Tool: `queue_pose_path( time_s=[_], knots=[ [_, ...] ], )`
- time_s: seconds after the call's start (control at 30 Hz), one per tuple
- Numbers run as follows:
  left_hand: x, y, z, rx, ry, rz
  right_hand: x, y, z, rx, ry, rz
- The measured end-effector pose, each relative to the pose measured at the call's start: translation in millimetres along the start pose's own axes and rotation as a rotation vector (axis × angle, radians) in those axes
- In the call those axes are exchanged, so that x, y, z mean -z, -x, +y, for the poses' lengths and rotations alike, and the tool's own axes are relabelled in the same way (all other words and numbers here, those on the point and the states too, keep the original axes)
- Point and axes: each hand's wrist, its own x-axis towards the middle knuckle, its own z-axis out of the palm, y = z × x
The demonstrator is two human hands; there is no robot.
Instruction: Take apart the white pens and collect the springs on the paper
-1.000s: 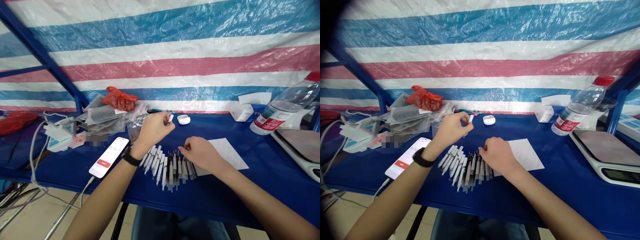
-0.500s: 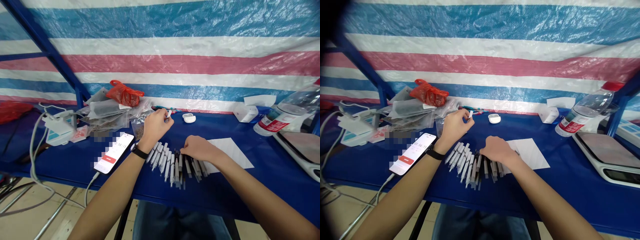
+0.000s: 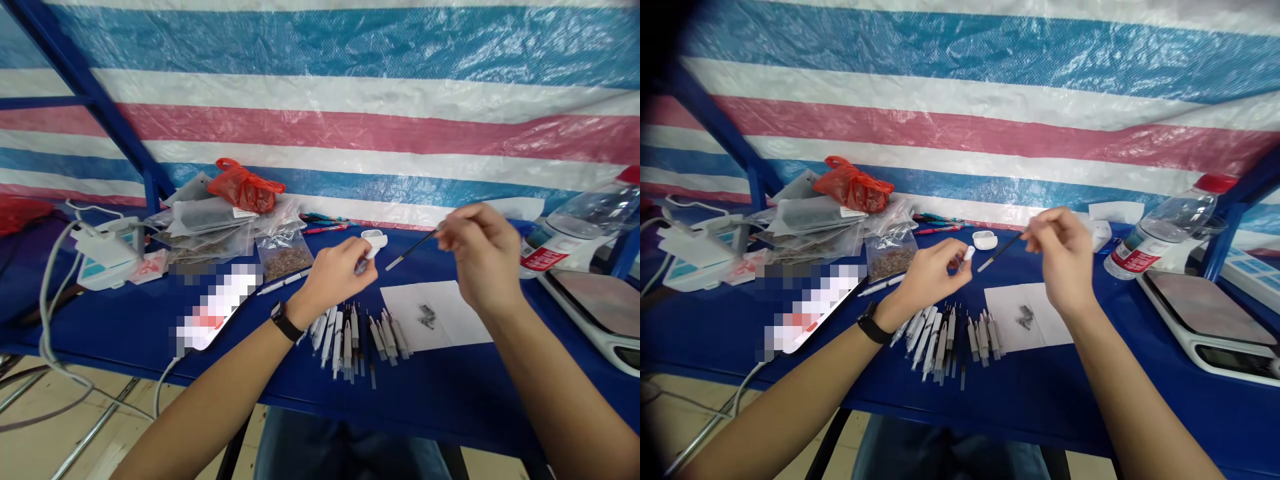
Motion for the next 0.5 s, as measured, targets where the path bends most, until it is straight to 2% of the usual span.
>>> queue_pose_path(
  time_s=[0.1,0.2,0.27,0.37,0.5],
  knots=[
    [-8.3,6,11,-0.115,0.015,0.013,10,3,-6,0.184,-0.023,0.144],
    [-13.1,9,17,-0.201,0.010,0.058,11,10,-6,0.252,0.014,0.134],
    [-14.1,9,18,-0.223,-0.001,0.087,9,15,-2,0.259,0.073,0.064],
    [-14.6,8,17,-0.245,-0.010,0.105,6,21,4,0.194,0.164,-0.126],
    [-16.5,8,13,-0.217,0.015,0.097,20,11,1,0.046,0.228,-0.366]
  ],
)
